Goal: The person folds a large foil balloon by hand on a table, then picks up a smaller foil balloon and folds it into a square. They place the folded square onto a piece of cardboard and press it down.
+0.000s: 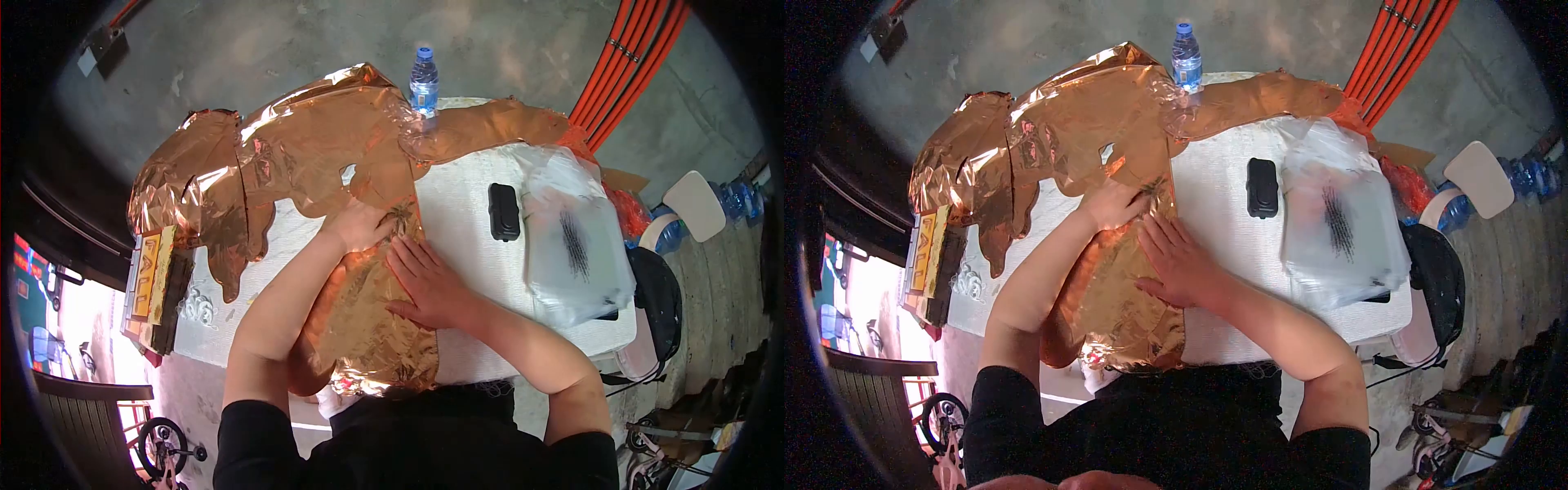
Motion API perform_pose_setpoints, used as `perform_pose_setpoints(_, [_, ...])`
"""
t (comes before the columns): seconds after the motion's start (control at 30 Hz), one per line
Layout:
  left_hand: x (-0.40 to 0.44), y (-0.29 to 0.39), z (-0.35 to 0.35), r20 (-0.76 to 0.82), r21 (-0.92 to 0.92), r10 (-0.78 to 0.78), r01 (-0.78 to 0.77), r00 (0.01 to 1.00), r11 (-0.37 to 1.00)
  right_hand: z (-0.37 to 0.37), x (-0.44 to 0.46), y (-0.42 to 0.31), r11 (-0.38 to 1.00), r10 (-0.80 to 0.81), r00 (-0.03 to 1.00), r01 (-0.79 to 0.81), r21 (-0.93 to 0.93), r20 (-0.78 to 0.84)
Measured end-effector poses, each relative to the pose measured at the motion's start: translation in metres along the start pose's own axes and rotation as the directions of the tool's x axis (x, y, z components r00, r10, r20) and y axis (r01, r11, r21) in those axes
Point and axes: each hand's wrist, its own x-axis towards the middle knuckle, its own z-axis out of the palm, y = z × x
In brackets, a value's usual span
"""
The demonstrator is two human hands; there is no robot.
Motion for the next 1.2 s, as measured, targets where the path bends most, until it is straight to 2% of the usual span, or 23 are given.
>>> perform_pose_setpoints(0.03, [0.001,-0.002,-0.003,-0.002,0.005,0.001,-0.001,1.000,1.000,0.001,0.000,0.000,1.000,-0.003,1.000,0.003,-0.001,-0.005])
perform_pose_setpoints(0.07, [0.006,0.009,-0.023,0.186,-0.072,-0.241,0.258,0.953,0.963,0.001,0.000,0.000,1.000,-0.006,1.000,0.006,-0.006,-0.029])
perform_pose_setpoints(0.1, [0.010,0.015,-0.034,0.380,-0.098,-0.441,0.510,0.813,0.855,0.002,0.000,0.000,1.000,-0.008,0.999,0.007,-0.008,-0.050])
perform_pose_setpoints(0.13, [0.009,0.010,-0.031,0.385,-0.096,-0.444,0.514,0.809,0.853,0.001,0.000,0.000,1.000,-0.008,0.999,0.008,-0.001,-0.048])
perform_pose_setpoints(0.17, [0.007,0.000,-0.024,0.144,-0.424,-0.544,0.548,0.827,0.721,0.001,0.000,0.000,1.000,-0.017,0.998,0.017,-0.009,-0.064])
perform_pose_setpoints(0.2, [0.003,-0.012,-0.016,-0.067,-0.711,-0.674,0.438,0.736,0.550,0.002,-0.001,0.000,1.000,-0.026,0.996,0.025,-0.016,-0.081])
perform_pose_setpoints(0.23, [-0.002,-0.036,-0.006,-0.066,-0.708,-0.676,0.443,0.734,0.550,0.003,-0.002,0.000,1.000,-0.028,0.996,0.027,-0.011,-0.082])
perform_pose_setpoints(0.3, [-0.007,-0.073,0.001,-0.223,-0.937,-0.707,0.053,0.671,0.346,0.004,0.000,0.002,0.999,-0.045,0.992,0.046,0.005,-0.120])
perform_pose_setpoints(0.33, [-0.009,-0.076,0.002,-0.227,-0.934,-0.706,0.055,0.671,0.352,0.003,0.001,0.002,0.999,-0.048,0.991,0.049,0.007,-0.124])
perform_pose_setpoints(0.4, [-0.005,-0.046,-0.015,-0.204,-0.651,-0.521,0.283,0.829,0.704,0.002,0.001,0.001,0.999,-0.050,0.992,0.049,-0.012,-0.117])
perform_pose_setpoints(0.43, [-0.001,-0.033,-0.017,-0.245,-0.415,-0.334,0.212,0.910,0.885,0.002,0.000,0.000,0.999,-0.051,0.992,0.051,-0.008,-0.117])
perform_pose_setpoints(0.47, [0.004,-0.022,-0.016,-0.232,-0.148,-0.131,0.098,0.964,0.984,0.002,0.000,-0.001,0.999,-0.046,0.993,0.045,-0.013,-0.110])
perform_pose_setpoints(0.5, [0.009,-0.015,-0.011,-0.240,-0.143,-0.130,0.097,0.962,0.985,0.000,0.001,0.000,0.999,-0.043,0.993,0.041,-0.024,-0.106])
perform_pose_setpoints(0.57, [0.018,-0.006,0.002,-0.117,-0.116,0.010,-0.023,0.993,0.993,0.000,0.000,0.000,0.999,-0.047,0.994,0.045,-0.021,-0.098])
perform_pose_setpoints(0.6, [0.023,-0.006,0.007,-0.127,-0.107,0.014,-0.027,0.992,0.994,-0.001,0.001,0.001,0.999,-0.047,0.995,0.046,-0.016,-0.088])
perform_pose_setpoints(0.67, [0.027,-0.008,0.016,0.005,-0.111,-0.034,0.035,0.999,0.993,0.001,0.002,0.000,0.999,-0.051,0.994,0.050,-0.012,-0.100])
perform_pose_setpoints(0.8, [0.036,-0.012,0.026,0.022,-0.047,-0.058,0.059,0.998,0.997,0.000,0.001,0.000,0.999,-0.039,0.997,0.039,-0.003,-0.073])
perform_pose_setpoints(0.87, [0.039,-0.014,0.027,0.057,-0.024,-0.132,0.133,0.990,0.991,0.002,0.001,0.001,0.999,-0.034,0.997,0.035,0.009,-0.065])
perform_pose_setpoints(1.0, [0.044,-0.016,0.026,0.056,0.029,-0.156,0.155,0.986,0.988,0.001,0.001,0.000,1.000,-0.028,0.999,0.028,0.006,-0.037])
perform_pose_setpoints(1.07, [0.048,-0.016,0.024,0.071,0.120,-0.166,0.156,0.984,0.980,0.001,0.001,0.000,1.000,-0.028,0.999,0.028,0.009,-0.036])
perform_pose_setpoints(1.2, [0.046,-0.015,0.026,0.079,0.147,-0.171,0.159,0.982,0.976,-0.003,0.000,-0.003,1.000,-0.016,0.999,0.017,0.015,-0.035])
